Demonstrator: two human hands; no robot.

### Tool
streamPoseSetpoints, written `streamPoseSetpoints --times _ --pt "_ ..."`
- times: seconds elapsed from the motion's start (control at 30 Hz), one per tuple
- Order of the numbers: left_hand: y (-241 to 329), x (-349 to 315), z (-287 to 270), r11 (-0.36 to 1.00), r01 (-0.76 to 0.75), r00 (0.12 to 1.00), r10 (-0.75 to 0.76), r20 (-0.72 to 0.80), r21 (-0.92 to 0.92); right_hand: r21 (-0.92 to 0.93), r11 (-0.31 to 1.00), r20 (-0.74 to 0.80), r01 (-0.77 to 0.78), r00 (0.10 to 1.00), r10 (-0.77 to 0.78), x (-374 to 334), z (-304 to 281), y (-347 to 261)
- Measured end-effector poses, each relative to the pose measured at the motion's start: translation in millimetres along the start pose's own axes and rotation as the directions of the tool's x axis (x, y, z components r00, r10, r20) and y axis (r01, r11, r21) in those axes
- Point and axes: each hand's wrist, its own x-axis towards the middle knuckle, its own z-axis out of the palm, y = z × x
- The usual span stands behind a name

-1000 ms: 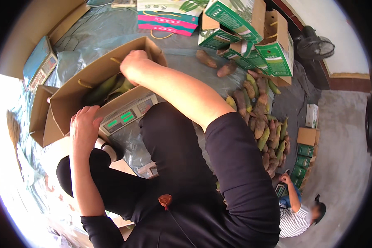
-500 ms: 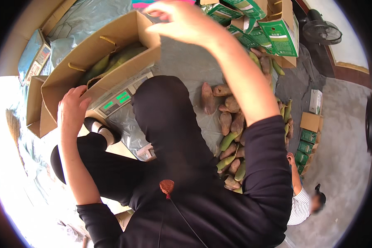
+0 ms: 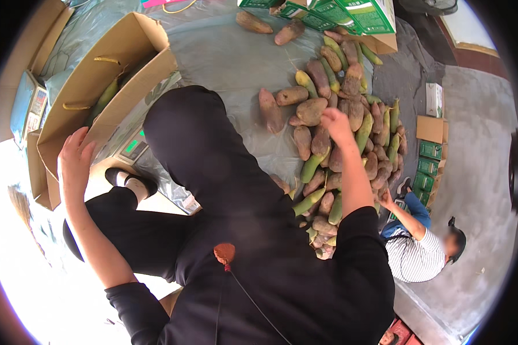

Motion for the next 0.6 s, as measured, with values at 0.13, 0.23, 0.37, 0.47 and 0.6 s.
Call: streamPoseSetpoints --times 0.13,0.23,0.37,0.47,0.6 --pt "-4 0 2 0.999 0.034 0.999 -0.034 0.024 0.013 0.003 0.976 0.016 -0.217 0.976 0.217 -65 34 51" --pt "-4 1 1 0.999 0.045 0.998 -0.045 0.04 0.011 0.129 0.861 0.121 -0.493 0.869 0.479 -104 47 73" --pt "-3 1 -6 0.99 0.138 0.989 -0.138 0.047 0.004 0.061 0.699 0.17 -0.713 0.697 0.696 -141 56 97" --pt "-5 -3 -5 0.984 0.173 0.983 -0.175 0.062 0.032 0.054 0.583 0.16 -0.811 0.583 0.797 -174 51 128" --pt "-1 2 3 0.989 0.14 0.988 -0.142 0.064 0.045 0.045 0.473 0.098 -0.88 0.476 0.874 -201 41 162"
